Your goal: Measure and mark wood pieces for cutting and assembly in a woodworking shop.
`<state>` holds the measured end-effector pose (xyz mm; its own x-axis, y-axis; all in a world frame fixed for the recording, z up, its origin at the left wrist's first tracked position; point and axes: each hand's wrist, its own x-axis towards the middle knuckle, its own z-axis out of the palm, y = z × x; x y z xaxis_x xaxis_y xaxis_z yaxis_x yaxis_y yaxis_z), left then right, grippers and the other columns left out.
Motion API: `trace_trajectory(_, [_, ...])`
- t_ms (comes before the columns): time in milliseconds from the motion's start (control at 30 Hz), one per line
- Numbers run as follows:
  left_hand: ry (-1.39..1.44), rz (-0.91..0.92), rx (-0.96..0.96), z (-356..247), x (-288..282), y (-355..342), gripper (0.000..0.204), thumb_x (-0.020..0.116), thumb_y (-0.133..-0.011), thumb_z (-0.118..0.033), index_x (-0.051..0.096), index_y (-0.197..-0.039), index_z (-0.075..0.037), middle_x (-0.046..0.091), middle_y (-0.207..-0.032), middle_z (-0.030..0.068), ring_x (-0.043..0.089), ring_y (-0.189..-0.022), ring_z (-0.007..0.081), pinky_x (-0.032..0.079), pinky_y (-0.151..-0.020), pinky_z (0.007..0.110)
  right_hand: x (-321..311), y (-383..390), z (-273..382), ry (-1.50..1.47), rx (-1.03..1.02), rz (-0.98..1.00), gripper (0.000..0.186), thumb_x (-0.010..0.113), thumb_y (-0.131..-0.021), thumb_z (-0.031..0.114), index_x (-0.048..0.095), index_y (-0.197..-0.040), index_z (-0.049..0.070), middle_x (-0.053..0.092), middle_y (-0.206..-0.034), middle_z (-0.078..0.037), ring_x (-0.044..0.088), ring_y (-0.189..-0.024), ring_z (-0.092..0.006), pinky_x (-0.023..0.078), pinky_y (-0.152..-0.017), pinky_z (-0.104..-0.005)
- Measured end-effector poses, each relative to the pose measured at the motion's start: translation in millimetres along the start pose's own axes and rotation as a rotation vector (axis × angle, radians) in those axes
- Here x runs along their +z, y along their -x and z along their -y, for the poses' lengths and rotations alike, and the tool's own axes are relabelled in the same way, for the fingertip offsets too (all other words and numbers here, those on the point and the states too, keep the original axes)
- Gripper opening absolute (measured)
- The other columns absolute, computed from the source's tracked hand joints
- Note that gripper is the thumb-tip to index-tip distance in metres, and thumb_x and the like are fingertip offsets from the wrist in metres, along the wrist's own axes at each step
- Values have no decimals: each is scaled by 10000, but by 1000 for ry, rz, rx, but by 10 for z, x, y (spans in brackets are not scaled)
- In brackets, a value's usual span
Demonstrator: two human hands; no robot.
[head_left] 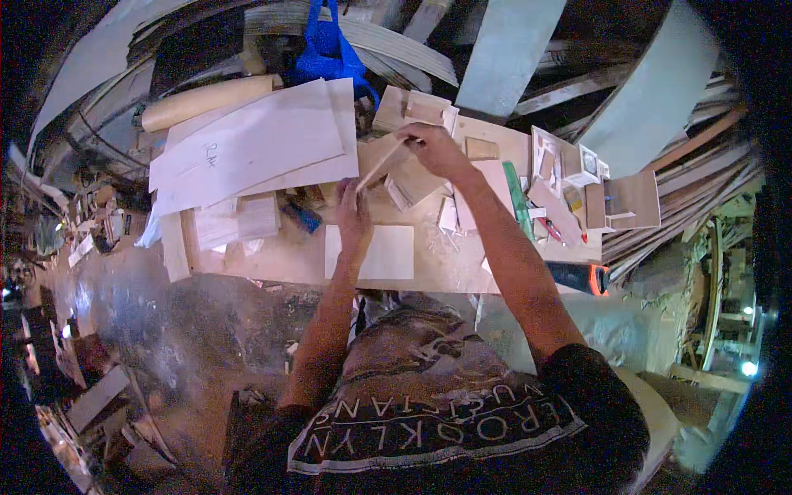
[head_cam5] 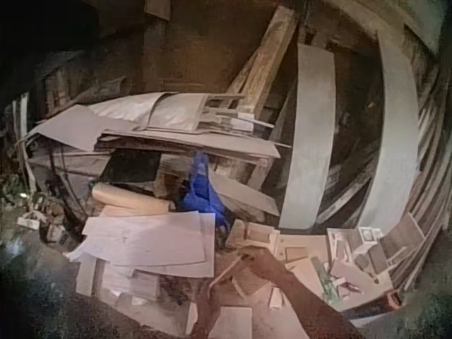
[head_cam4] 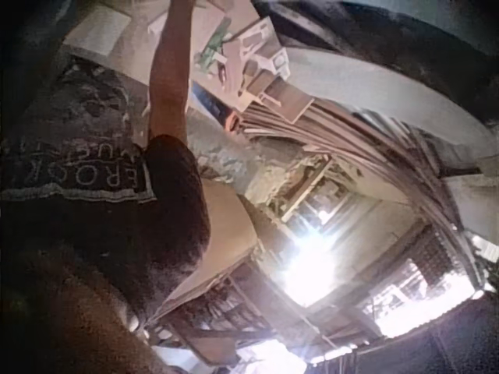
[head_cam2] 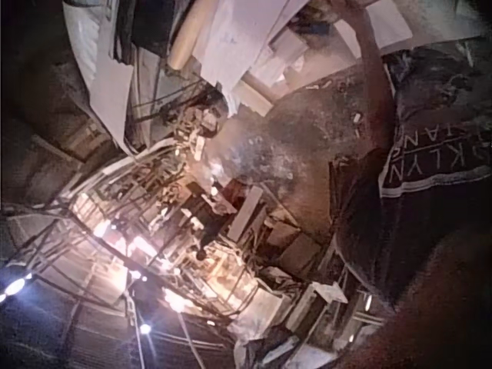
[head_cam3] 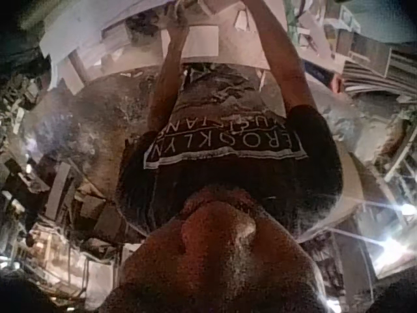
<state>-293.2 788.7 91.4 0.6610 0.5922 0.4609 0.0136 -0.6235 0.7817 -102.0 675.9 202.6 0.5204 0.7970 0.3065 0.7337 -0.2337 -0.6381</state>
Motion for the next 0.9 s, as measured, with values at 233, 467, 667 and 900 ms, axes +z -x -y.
trace_trajectory(233, [181, 278, -246, -51, 349, -218, 291, 487, -972, -135, 558, -1212, 14, 625, -979, 287, 603, -964, 443, 484, -825, 482, -117, 242, -702, 44, 205, 93, 181, 555, -895, 23, 636, -1056, 8, 671, -955, -177, 658, -876, -342, 512, -810, -389])
trace_trajectory(467, [-170, 376, -49, 191, 427, 198, 266, 504, -934, -99, 575, -1172, -5, 631, -974, 286, 603, -887, 471, 485, -751, 529, 292, 408, -1044, -2, 89, 26, 218, 498, -893, 13, 616, -1075, 32, 661, -948, -198, 643, -905, -373, 501, -824, -431])
trace_trajectory(667, [-276, 684, -82, 307, 357, 521, 254, 630, -868, -162, 621, -1089, -38, 651, -977, 224, 600, -895, 430, 476, -823, 528, 548, 541, -1007, -264, 155, 117, 436, 481, -851, -9, 559, -1277, 45, 635, -1162, -207, 612, -1071, -371, 477, -948, -436])
trace_trajectory(900, [-247, 940, 3, 272, 297, 89, 665, 720, -788, -115, 424, -1368, 16, 531, -1303, 260, 531, -1174, 453, 456, -993, 468, 403, 513, -829, -63, 56, 85, 453, 535, -859, 38, 521, -1311, 32, 603, -1226, -224, 570, -1159, -368, 451, -1003, -430])
